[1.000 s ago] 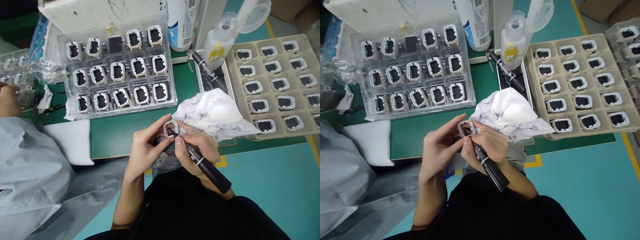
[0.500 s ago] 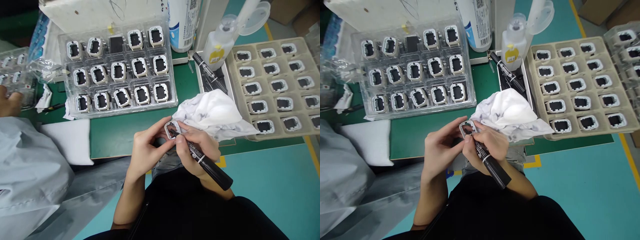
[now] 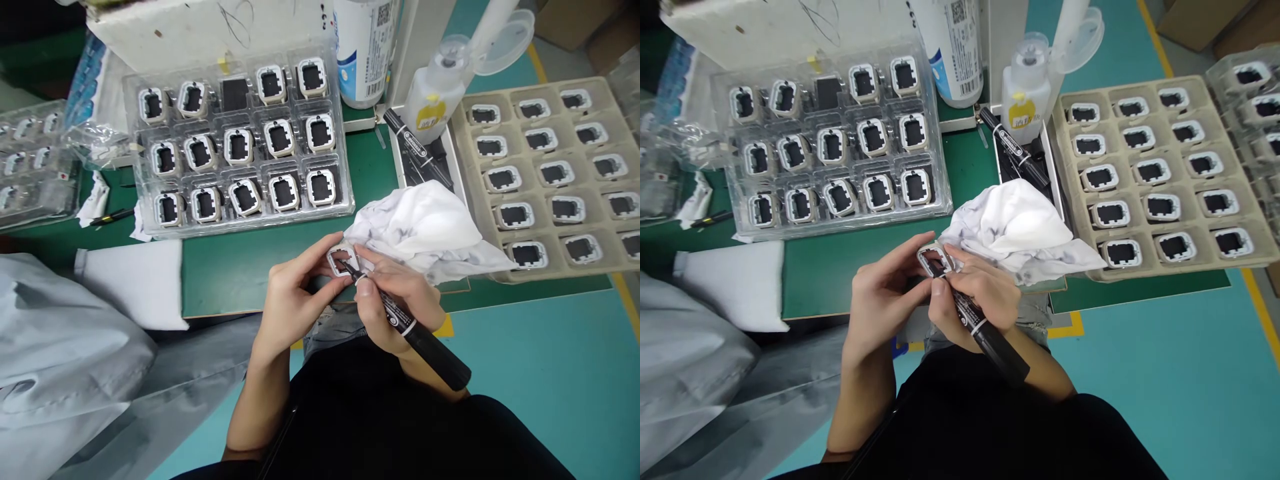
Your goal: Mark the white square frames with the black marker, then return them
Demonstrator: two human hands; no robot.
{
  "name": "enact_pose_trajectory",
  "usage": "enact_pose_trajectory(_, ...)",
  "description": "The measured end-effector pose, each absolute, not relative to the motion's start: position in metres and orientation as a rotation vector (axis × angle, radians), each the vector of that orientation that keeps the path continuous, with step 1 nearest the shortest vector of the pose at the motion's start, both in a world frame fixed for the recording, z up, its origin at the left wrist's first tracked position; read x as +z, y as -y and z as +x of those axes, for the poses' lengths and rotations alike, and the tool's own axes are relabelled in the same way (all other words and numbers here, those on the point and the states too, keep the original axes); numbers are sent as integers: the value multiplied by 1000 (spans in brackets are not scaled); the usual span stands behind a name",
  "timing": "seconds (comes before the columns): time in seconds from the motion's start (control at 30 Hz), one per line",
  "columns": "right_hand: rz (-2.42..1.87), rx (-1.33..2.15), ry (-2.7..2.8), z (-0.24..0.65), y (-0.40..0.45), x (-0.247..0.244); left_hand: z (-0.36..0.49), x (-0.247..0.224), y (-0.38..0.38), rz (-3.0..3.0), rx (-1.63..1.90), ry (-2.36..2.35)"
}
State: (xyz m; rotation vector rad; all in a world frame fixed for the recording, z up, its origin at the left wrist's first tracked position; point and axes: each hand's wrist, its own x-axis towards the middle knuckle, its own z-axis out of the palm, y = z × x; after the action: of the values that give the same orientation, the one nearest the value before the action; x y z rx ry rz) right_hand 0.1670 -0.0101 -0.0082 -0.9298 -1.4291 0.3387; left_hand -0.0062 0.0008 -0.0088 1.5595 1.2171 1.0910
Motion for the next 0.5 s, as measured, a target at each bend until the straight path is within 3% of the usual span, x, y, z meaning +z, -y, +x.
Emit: enact_pose_trajectory(0.5,-1102,342,1475,166,14,-3,-5,-14,2,1597,1138,-1228)
